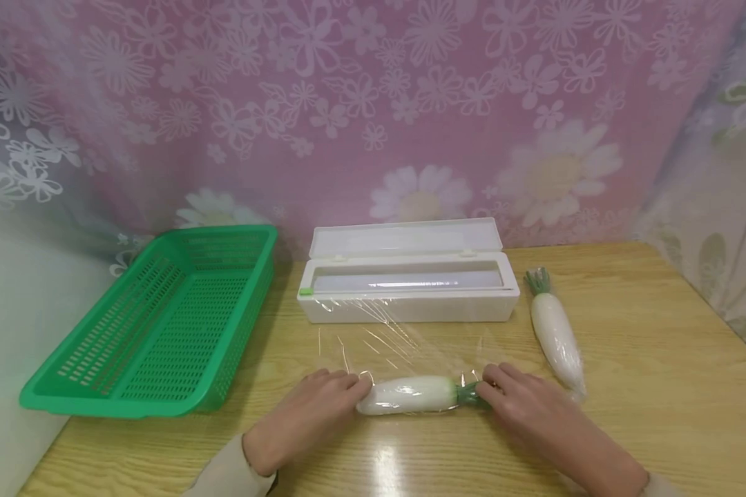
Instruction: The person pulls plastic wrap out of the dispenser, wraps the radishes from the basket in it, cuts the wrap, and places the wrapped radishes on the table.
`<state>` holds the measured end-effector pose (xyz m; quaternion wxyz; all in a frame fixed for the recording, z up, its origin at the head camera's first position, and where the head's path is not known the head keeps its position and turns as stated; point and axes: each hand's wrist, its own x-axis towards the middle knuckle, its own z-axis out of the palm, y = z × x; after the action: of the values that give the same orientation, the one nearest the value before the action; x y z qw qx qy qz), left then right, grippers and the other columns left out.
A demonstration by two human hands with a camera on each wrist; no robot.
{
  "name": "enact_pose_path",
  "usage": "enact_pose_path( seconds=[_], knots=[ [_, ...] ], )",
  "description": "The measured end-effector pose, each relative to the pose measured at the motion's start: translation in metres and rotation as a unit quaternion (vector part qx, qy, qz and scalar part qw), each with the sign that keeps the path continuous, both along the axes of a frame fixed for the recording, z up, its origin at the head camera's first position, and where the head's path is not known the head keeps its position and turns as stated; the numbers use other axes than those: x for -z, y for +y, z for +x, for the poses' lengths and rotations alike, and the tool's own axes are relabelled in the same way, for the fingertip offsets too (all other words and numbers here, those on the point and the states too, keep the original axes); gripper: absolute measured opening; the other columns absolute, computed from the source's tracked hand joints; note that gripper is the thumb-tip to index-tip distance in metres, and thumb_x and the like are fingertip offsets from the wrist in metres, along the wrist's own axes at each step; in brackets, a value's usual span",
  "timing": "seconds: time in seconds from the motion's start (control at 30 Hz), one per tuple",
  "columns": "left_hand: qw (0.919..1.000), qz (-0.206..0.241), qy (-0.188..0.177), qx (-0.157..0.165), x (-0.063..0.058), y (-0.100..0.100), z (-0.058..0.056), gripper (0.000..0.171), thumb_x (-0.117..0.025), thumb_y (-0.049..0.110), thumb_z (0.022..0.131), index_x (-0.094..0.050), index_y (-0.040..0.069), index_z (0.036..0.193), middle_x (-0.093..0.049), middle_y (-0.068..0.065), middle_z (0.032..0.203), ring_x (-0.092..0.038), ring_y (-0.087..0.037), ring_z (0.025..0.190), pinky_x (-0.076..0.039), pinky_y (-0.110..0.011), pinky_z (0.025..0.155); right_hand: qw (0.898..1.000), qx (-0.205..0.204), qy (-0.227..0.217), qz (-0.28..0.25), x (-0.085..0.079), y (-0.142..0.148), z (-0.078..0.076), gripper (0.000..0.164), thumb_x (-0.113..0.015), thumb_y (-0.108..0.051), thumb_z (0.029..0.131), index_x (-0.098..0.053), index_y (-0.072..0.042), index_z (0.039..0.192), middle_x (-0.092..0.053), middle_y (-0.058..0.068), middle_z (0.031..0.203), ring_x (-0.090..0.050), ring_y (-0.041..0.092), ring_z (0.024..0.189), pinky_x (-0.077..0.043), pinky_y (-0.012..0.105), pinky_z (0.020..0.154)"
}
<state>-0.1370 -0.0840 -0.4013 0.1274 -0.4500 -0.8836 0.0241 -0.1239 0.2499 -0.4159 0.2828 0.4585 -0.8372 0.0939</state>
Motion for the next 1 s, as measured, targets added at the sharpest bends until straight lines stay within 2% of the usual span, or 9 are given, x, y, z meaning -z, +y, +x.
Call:
enact_pose_path(
  seconds=[0.23,0.4,0.57,0.67,0.83,0.9,0.97,1.0],
  knots=[
    [0.9988,0.04,-0.025,0.013,-0.001,-0.004,-0.007,0.023,-0.072,-0.002,0.084,-0.056,0.009,0.097,-0.063,0.001,0.074,-0.061,-0.014,0.062,-0.046,-0.026,0.054,1.0,0.011,0.008,0.012,0.002,0.001,-0.002,0.057,-0.015,-0.026,0.113,-0.065,-0.007,0.094,-0.057,-0.001,0.093,-0.058,0.012,0.076,-0.049,0.023,0.06],
    [0.9946,0.061,-0.083,0.009,-0.004,-0.007,-0.013,0.022,-0.068,-0.008,0.086,-0.056,0.007,0.097,-0.061,0.0,0.073,-0.057,-0.012,0.06,-0.043,-0.022,0.051,1.0,0.023,-0.003,0.01,0.002,0.004,-0.006,0.061,-0.014,-0.031,0.112,-0.067,-0.005,0.098,-0.061,0.002,0.094,-0.063,0.017,0.077,-0.053,0.027,0.061],
    [0.9886,0.071,-0.133,-0.005,-0.007,-0.01,-0.017,0.019,-0.066,-0.007,0.091,-0.061,0.007,0.103,-0.067,-0.002,0.083,-0.062,-0.011,0.069,-0.048,-0.021,0.058,1.0,0.023,-0.019,-0.002,0.001,0.009,-0.012,0.06,-0.017,-0.035,0.112,-0.068,-0.005,0.102,-0.063,0.002,0.096,-0.066,0.02,0.079,-0.055,0.028,0.063],
    [0.9868,0.075,-0.143,-0.009,-0.007,-0.01,-0.022,0.018,-0.065,-0.007,0.093,-0.065,0.006,0.107,-0.071,-0.004,0.092,-0.068,-0.013,0.079,-0.053,-0.021,0.065,0.999,0.022,-0.04,-0.012,0.002,0.013,-0.016,0.06,-0.019,-0.038,0.111,-0.069,-0.005,0.105,-0.064,0.001,0.098,-0.066,0.019,0.081,-0.055,0.03,0.063],
    [0.9874,0.082,-0.135,-0.008,-0.006,-0.012,-0.031,0.019,-0.07,-0.005,0.091,-0.069,0.004,0.109,-0.073,-0.005,0.102,-0.071,-0.015,0.088,-0.055,-0.022,0.073,0.994,0.03,-0.096,-0.031,0.001,0.016,-0.025,0.057,-0.022,-0.043,0.108,-0.066,-0.008,0.113,-0.067,0.001,0.1,-0.067,0.017,0.083,-0.056,0.032,0.063],
    [0.9878,0.083,-0.131,-0.007,-0.005,-0.013,-0.035,0.021,-0.072,-0.004,0.09,-0.071,0.005,0.109,-0.073,-0.005,0.103,-0.071,-0.015,0.089,-0.055,-0.022,0.075,0.993,0.03,-0.11,-0.04,0.0,0.016,-0.027,0.049,-0.027,-0.042,0.109,-0.064,-0.01,0.114,-0.069,-0.001,0.099,-0.066,0.014,0.083,-0.055,0.032,0.062],
    [0.9875,0.085,-0.133,-0.009,-0.005,-0.014,-0.038,0.022,-0.072,-0.005,0.089,-0.073,0.005,0.109,-0.074,-0.005,0.104,-0.071,-0.015,0.09,-0.056,-0.022,0.075,0.992,0.028,-0.117,-0.045,-0.002,0.016,-0.029,0.032,-0.04,-0.034,0.11,-0.064,-0.012,0.114,-0.07,-0.003,0.098,-0.066,0.011,0.082,-0.055,0.031,0.063],
    [0.9875,0.084,-0.133,-0.012,-0.004,-0.014,-0.039,0.023,-0.072,-0.004,0.09,-0.073,0.006,0.11,-0.074,-0.005,0.104,-0.071,-0.015,0.09,-0.056,-0.022,0.075,0.992,0.027,-0.118,-0.045,-0.002,0.016,-0.03,0.031,-0.04,-0.033,0.11,-0.064,-0.013,0.113,-0.069,-0.004,0.098,-0.065,0.01,0.081,-0.054,0.031,0.062]
  ],
)
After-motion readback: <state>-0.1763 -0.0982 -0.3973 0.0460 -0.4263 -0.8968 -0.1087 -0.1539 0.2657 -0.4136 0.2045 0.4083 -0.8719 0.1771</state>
